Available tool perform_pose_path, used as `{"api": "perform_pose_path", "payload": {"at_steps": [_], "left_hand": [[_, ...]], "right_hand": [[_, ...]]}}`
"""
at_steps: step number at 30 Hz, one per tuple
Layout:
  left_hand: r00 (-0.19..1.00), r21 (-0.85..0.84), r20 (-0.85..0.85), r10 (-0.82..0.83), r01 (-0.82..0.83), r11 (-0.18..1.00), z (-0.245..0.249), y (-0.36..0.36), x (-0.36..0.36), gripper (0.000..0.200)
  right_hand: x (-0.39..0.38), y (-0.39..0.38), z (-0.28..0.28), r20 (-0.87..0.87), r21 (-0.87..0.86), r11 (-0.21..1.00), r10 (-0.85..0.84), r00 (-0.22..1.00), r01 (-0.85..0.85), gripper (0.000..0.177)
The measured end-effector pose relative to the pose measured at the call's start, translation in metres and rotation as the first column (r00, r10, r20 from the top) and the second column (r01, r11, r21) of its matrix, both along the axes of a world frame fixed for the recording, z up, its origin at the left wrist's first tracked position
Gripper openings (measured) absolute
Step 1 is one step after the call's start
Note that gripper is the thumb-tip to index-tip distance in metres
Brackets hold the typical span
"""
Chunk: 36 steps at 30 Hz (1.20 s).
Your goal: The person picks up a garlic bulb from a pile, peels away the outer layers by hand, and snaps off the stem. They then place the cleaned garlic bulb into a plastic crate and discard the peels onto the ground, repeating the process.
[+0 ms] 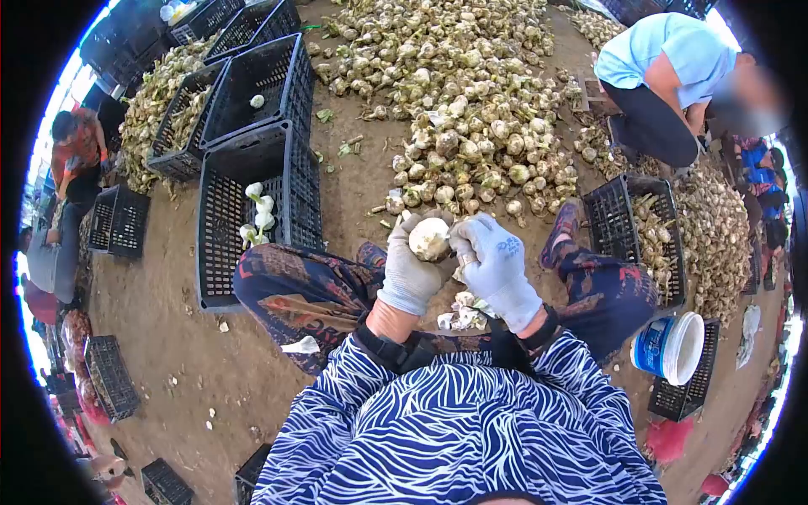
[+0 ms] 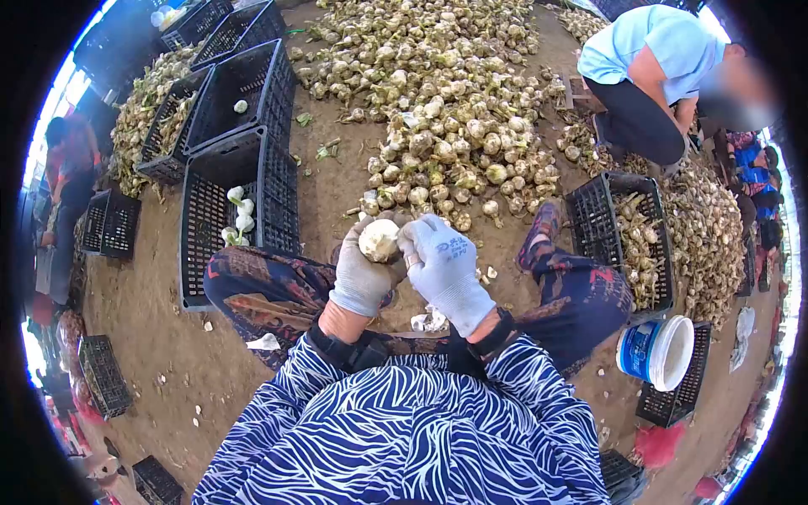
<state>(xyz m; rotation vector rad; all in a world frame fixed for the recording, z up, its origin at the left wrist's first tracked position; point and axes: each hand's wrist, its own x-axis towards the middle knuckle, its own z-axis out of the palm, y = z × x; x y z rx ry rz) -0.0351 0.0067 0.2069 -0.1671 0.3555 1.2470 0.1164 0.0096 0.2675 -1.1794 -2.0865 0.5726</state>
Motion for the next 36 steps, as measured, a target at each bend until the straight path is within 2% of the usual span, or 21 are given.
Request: {"api": "perform_pose_path", "payload": {"at_steps": [3, 4, 5, 6, 7, 9, 10, 11, 12, 13, 15, 17, 19, 23, 25, 27, 29, 31, 34, 35, 36], "left_hand": [[0.994, -0.066, 0.018, 0.110, -0.108, 0.992, -0.004, 0.006, -0.002, 0.035], [0.968, -0.119, 0.209, 0.140, -0.117, 0.986, -0.005, 0.011, -0.006, 0.036], [0.954, -0.122, 0.244, 0.175, -0.149, 0.981, -0.005, 0.016, -0.008, 0.037], [0.957, -0.127, 0.214, 0.196, -0.172, 0.977, -0.006, 0.019, -0.011, 0.039], [0.959, -0.126, 0.185, 0.213, -0.192, 0.973, -0.007, 0.022, -0.014, 0.041], [0.964, -0.166, 0.117, 0.241, -0.220, 0.961, -0.005, 0.021, -0.012, 0.042], [0.968, -0.188, 0.090, 0.236, -0.217, 0.958, -0.005, 0.019, -0.011, 0.041], [0.971, -0.210, 0.061, 0.229, -0.212, 0.954, -0.006, 0.016, -0.010, 0.041], [0.973, -0.213, 0.055, 0.226, -0.209, 0.954, -0.009, 0.013, -0.010, 0.041], [0.977, -0.201, 0.026, 0.214, -0.204, 0.958, -0.015, 0.011, -0.009, 0.041], [0.983, -0.171, -0.024, 0.183, -0.185, 0.968, -0.024, 0.007, -0.006, 0.042], [0.987, -0.151, -0.059, 0.153, -0.160, 0.975, -0.020, 0.004, -0.001, 0.045], [0.994, -0.237, -0.039, 0.107, -0.113, 0.965, -0.015, 0.000, 0.003, 0.037], [0.995, -0.093, -0.083, 0.050, -0.058, 0.994, -0.009, -0.005, 0.012, 0.037], [0.990, -0.106, -0.133, 0.050, -0.064, 0.992, -0.007, -0.009, 0.013, 0.039], [0.974, -0.035, -0.225, 0.028, -0.037, 0.999, -0.002, -0.012, 0.012, 0.043], [0.977, -0.054, -0.214, -0.002, -0.010, 0.999, -0.002, -0.015, 0.013, 0.040], [0.976, 0.073, -0.217, -0.013, 0.029, 0.997, 0.008, -0.015, 0.017, 0.040], [0.953, 0.063, -0.303, 0.025, -0.006, 0.998, 0.015, -0.009, 0.020, 0.037], [0.918, 0.051, -0.390, 0.069, -0.053, 0.997, 0.023, -0.007, 0.021, 0.036], [0.902, 0.070, -0.430, 0.044, -0.016, 0.997, 0.034, -0.008, 0.020, 0.034]], "right_hand": [[0.009, -0.006, 0.024, -0.064, -0.208, 0.966, 0.141, 0.988, -0.151, 0.014], [0.014, -0.010, 0.040, -0.215, -0.536, 0.771, 0.269, 0.939, -0.344, 0.013], [0.018, -0.015, 0.045, -0.398, -0.749, 0.433, 0.312, 0.863, -0.502, 0.012], [0.022, -0.019, 0.038, -0.530, -0.773, 0.342, 0.117, 0.840, -0.535, 0.012], [0.028, -0.010, 0.041, -0.502, -0.789, 0.389, 0.035, 0.864, -0.475, 0.013], [0.036, 0.014, 0.027, -0.187, -0.619, 0.779, -0.025, 0.982, -0.098, 0.020], [0.037, 0.020, 0.017, 0.118, -0.265, 0.959, -0.066, 0.991, 0.096, 0.027], [0.037, 0.023, 0.009, 0.370, 0.169, 0.971, -0.220, 0.903, 0.167, 0.033], [0.039, 0.025, 0.006, 0.313, 0.089, 0.983, -0.182, 0.932, 0.162, 0.046], [0.038, 0.024, 0.003, 0.310, 0.083, 0.982, -0.186, 0.932, 0.168, 0.046], [0.026, 0.019, 0.001, 0.028, -0.219, 0.976, -0.011, 1.000, 0.017, 0.049], [0.010, 0.014, -0.001, 0.015, -0.057, 0.998, 0.011, 1.000, -0.010, 0.052], [0.000, 0.012, -0.003, -0.092, -0.261, 0.965, -0.016, 0.996, -0.009, 0.059], [-0.003, 0.021, -0.022, -0.127, -0.304, 0.953, -0.046, 0.991, 0.005, 0.061], [-0.003, 0.028, -0.028, -0.327, -0.426, 0.900, -0.059, 0.943, -0.092, 0.059], [0.007, 0.035, -0.023, -0.317, -0.444, 0.891, -0.063, 0.946, -0.090, 0.049], [0.022, 0.045, -0.020, -0.458, -0.811, 0.510, -0.249, 0.854, -0.287, 0.038], [0.030, 0.047, -0.038, -0.476, -0.779, 0.555, -0.221, 0.851, -0.292, 0.029], [0.028, 0.035, -0.018, -0.706, -0.678, 0.578, -0.339, 0.622, -0.454, 0.031], [0.026, 0.033, -0.007, -0.705, -0.680, 0.579, -0.343, 0.621, -0.451, 0.031], [0.025, 0.032, 0.001, -0.592, -0.566, 0.767, -0.123, 0.796, -0.303, 0.035]]}}
